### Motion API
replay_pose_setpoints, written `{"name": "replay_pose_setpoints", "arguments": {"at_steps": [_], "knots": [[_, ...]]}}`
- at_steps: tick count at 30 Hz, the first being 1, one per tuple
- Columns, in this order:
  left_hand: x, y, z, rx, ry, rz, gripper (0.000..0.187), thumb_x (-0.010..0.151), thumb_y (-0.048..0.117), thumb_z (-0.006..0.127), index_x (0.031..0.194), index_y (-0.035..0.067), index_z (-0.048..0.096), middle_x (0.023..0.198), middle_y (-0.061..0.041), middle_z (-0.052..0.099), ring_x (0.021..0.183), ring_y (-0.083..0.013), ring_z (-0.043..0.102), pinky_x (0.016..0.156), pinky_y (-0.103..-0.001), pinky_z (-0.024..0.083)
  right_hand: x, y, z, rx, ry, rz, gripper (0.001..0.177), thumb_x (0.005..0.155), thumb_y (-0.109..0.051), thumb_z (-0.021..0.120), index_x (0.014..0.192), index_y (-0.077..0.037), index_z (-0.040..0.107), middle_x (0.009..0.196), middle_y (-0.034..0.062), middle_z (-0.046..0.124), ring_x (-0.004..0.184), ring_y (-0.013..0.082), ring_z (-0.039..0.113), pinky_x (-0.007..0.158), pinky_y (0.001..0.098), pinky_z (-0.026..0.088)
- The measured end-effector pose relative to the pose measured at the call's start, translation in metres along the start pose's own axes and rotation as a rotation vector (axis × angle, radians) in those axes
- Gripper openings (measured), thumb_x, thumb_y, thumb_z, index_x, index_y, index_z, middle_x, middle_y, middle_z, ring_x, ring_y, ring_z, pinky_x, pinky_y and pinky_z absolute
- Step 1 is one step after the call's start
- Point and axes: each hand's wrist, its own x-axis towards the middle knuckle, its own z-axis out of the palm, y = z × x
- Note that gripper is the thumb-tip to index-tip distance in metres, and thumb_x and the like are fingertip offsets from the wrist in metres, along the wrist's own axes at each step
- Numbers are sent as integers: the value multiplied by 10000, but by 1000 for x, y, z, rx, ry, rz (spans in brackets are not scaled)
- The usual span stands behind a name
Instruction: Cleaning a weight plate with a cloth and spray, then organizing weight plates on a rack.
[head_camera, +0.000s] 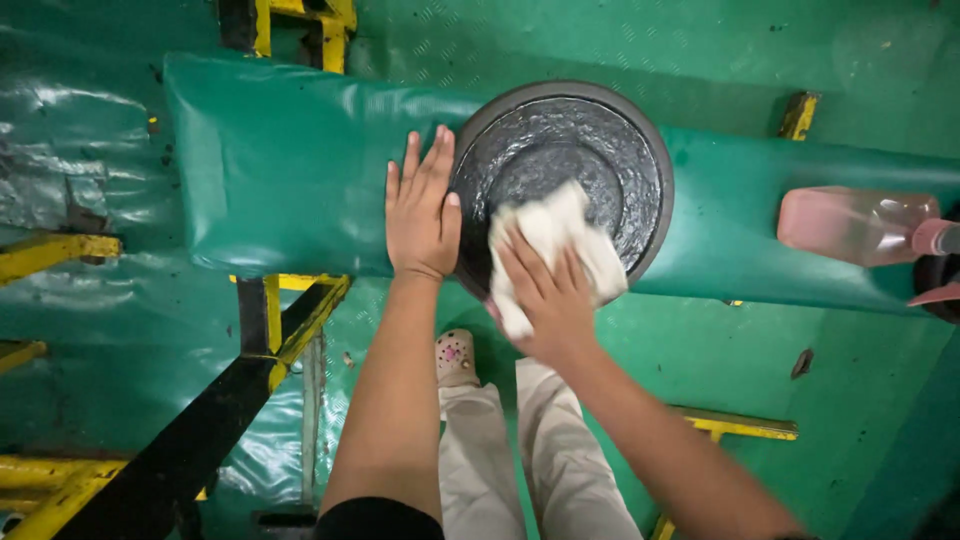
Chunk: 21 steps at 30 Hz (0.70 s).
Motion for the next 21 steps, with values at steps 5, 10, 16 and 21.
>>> {"name": "replay_pose_setpoints", "arguments": {"at_steps": [5, 10, 16, 21], "knots": [[-2, 2, -1, 0, -22, 1, 703, 960, 278, 462, 1645, 197, 324, 1689, -12, 385, 1610, -301, 256, 1314, -546, 134, -39, 12, -6, -144, -26, 145, 783, 836, -453, 720, 1511, -148, 468, 1606, 88, 400, 1336, 490, 485, 1146, 715, 234], [-2, -1, 0, 7, 10, 17, 657, 1017, 353, 427, 1648, 194, 336, 1698, -9, 384, 1619, -296, 266, 1322, -542, 153, 5, -6, 11, -75, 219, 185, 710, 910, -374, 733, 1535, -172, 463, 1636, 140, 389, 1401, 450, 512, 1188, 699, 241], [-2, -4, 0, -22, 10, 20, 661, 1028, 454, 395, 1635, 194, 365, 1689, -1, 390, 1621, -288, 268, 1325, -544, 155, 79, 21, -23, 189, -117, -265, 960, 746, -372, 797, 1537, 20, 419, 1644, 188, 327, 1340, 427, 517, 1143, 595, 404], [-6, -7, 5, 0, 3, 9, 655, 1053, 497, 353, 1637, 200, 370, 1701, 0, 378, 1626, -284, 257, 1328, -547, 147, 129, 61, -30, 7, -291, -534, 969, 748, -483, 824, 1541, -52, 471, 1634, 136, 365, 1363, 472, 481, 1142, 542, 417]]}}
